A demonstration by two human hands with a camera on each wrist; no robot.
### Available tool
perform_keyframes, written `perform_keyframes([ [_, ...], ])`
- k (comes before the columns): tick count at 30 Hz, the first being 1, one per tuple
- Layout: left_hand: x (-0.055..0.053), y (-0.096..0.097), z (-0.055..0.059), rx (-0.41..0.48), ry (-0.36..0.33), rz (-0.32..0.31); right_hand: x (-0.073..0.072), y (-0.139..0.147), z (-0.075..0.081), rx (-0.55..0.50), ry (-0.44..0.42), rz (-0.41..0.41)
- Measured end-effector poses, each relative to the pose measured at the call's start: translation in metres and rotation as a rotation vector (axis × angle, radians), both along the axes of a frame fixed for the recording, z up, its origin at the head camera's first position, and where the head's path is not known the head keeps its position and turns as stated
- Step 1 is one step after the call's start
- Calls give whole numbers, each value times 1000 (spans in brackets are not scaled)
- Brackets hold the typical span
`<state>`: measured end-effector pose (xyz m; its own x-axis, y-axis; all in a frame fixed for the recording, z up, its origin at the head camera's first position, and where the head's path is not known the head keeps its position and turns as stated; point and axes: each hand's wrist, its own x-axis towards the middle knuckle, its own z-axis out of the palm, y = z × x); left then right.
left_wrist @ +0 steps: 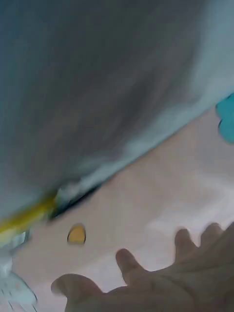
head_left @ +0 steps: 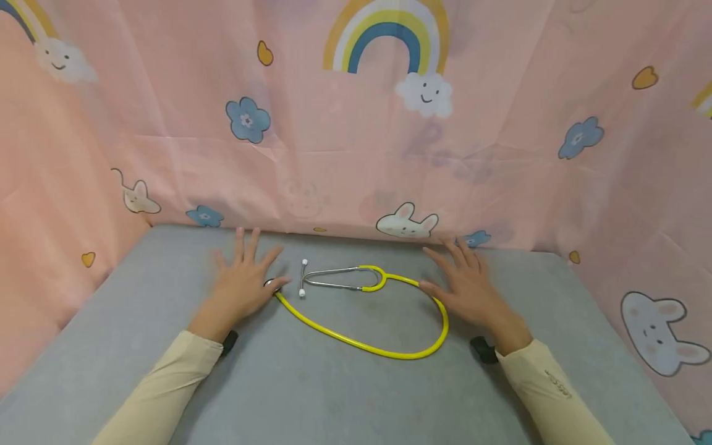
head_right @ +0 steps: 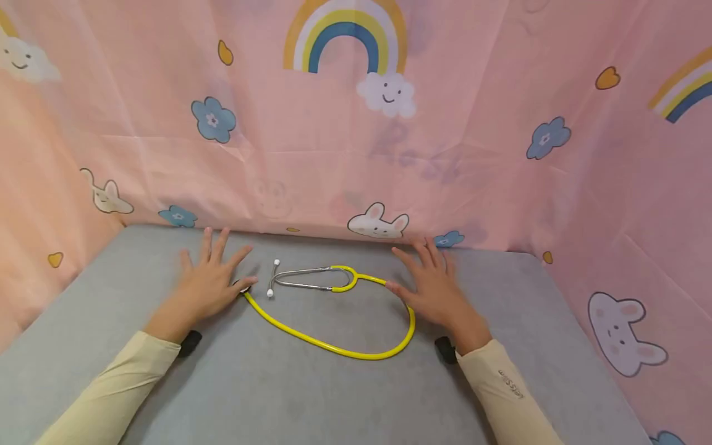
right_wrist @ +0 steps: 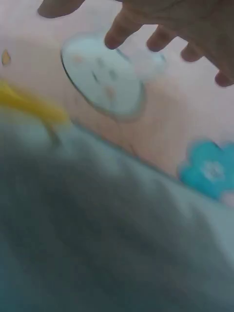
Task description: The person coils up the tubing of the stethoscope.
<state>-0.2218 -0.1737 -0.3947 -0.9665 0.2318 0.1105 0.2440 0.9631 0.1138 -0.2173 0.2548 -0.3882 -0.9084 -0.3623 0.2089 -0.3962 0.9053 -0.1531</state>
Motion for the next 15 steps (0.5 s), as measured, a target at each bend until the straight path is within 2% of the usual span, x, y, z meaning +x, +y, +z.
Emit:
perform_keyframes([
  [5, -8, 28, 10, 22, -87, -83, -2, -44, 24, -113, -89, 140],
  [8, -10, 39, 14, 48, -117, -97, -4, -69, 34, -163, -173, 191],
  [11, -9, 48, 17, 99, -118, -86, -8, -86, 35, -172, -250, 177],
  [15, -7, 55, 15, 119, -133, -85, -16, -98, 25, -157, -339, 106],
])
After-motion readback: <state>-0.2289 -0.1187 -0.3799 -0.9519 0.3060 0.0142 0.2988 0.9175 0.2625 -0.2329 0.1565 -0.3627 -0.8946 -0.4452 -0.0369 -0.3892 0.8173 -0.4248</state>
